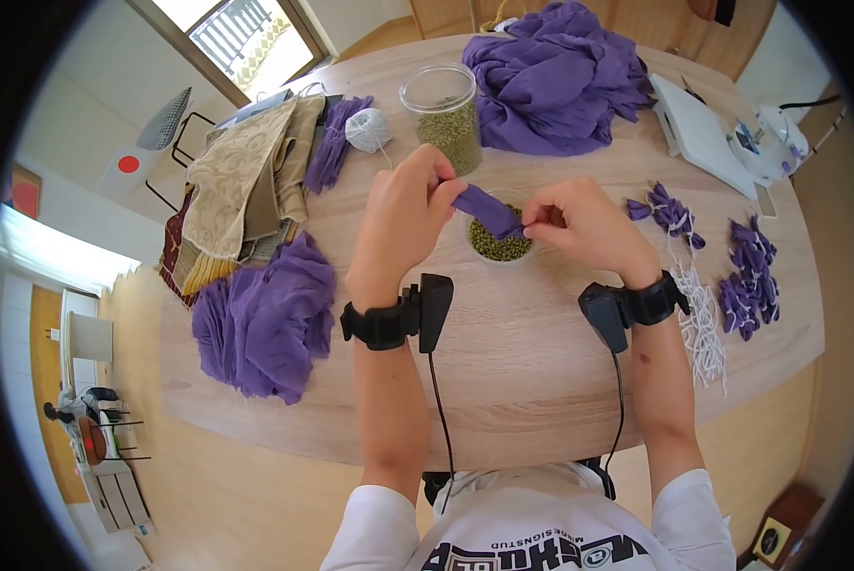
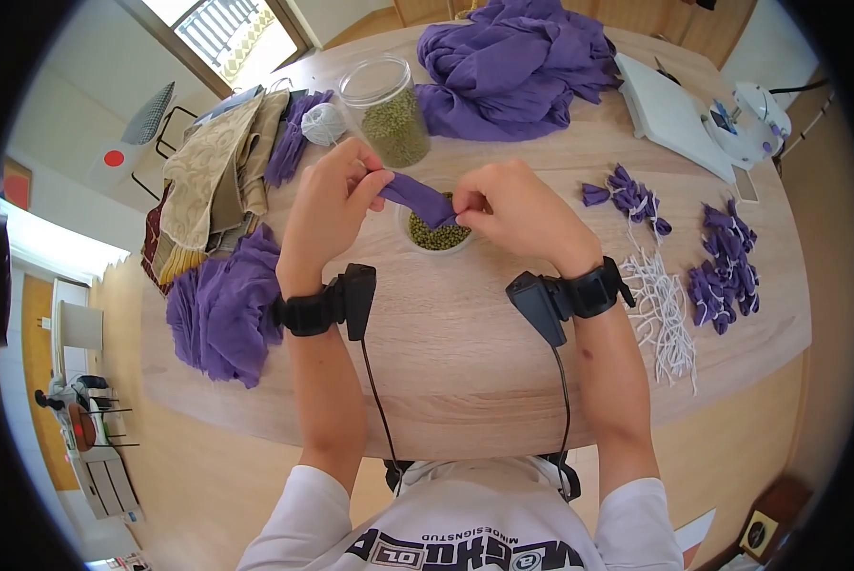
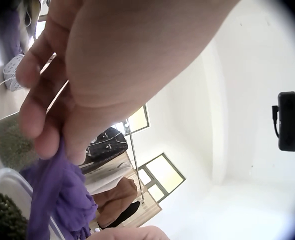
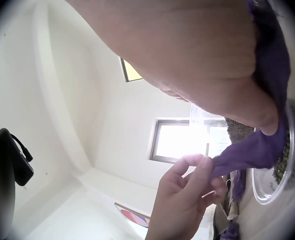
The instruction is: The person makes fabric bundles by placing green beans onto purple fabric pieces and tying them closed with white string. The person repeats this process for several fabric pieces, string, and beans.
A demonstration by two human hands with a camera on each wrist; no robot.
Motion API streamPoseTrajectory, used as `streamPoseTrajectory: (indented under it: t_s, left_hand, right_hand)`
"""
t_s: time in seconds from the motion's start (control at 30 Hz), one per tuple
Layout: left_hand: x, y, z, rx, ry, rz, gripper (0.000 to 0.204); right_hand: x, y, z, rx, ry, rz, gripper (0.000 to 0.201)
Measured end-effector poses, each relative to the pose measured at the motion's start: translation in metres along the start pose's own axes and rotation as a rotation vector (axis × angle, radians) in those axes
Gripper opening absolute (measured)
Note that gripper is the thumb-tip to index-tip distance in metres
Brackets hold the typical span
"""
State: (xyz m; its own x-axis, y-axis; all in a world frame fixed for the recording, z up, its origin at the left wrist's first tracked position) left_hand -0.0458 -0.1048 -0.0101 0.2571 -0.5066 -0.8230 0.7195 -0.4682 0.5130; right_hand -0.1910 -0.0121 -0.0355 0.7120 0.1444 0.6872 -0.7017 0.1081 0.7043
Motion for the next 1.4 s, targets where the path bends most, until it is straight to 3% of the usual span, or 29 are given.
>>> streamPoseTrajectory:
  t_s: [0.23, 0.33, 0.53, 0.77, 0.93, 1.23, 1.33, 1.4]
  left_hand:
    - [0.002, -0.005, 0.001, 0.032, -0.015, -0.002, 0.011]
    - [0.002, -0.007, 0.002, 0.049, -0.039, -0.009, 0.011]
    - [0.001, -0.008, 0.002, 0.07, -0.036, -0.099, 0.017]
    - [-0.009, -0.002, 0.001, -0.015, -0.109, -0.199, 0.028]
    - [-0.011, -0.005, 0.001, 0.03, -0.08, -0.203, 0.035]
    - [-0.01, 0.002, 0.001, -0.014, -0.099, -0.146, 0.039]
    - [-0.011, 0.002, 0.001, -0.015, -0.081, -0.17, 0.038]
    - [-0.014, 0.003, 0.001, -0.021, -0.089, -0.182, 0.038]
  right_hand:
    - [0.007, -0.002, 0.002, -0.055, -0.033, 0.04, 0.013]
    - [0.011, -0.005, 0.006, -0.187, 0.037, -0.063, 0.016]
    - [0.029, -0.016, 0.007, -0.283, 0.15, -0.242, 0.014]
    - [0.018, -0.02, 0.01, -0.319, 0.037, 0.026, 0.016]
    - [0.012, -0.02, 0.011, -0.292, -0.045, 0.198, 0.015]
    - [-0.003, -0.01, 0.007, -0.458, -0.111, 0.225, 0.012]
    - [0.021, 0.0, 0.005, -0.545, 0.03, 0.115, 0.012]
    - [0.018, -0.006, 0.012, -0.433, 0.029, 0.138, 0.014]
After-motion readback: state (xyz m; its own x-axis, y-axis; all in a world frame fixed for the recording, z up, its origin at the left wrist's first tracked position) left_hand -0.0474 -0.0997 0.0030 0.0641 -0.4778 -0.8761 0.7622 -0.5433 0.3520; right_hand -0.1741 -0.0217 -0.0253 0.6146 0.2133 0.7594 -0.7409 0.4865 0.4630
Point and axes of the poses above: each hand's wrist, its own z-axis towards the middle knuckle, its own y-axis out of the back of the hand, x = y × z, the point moved 9 cm from there along z, towards the middle knuckle, and after that the axes turned 6 degrees about -z, right-handed, at the moved point
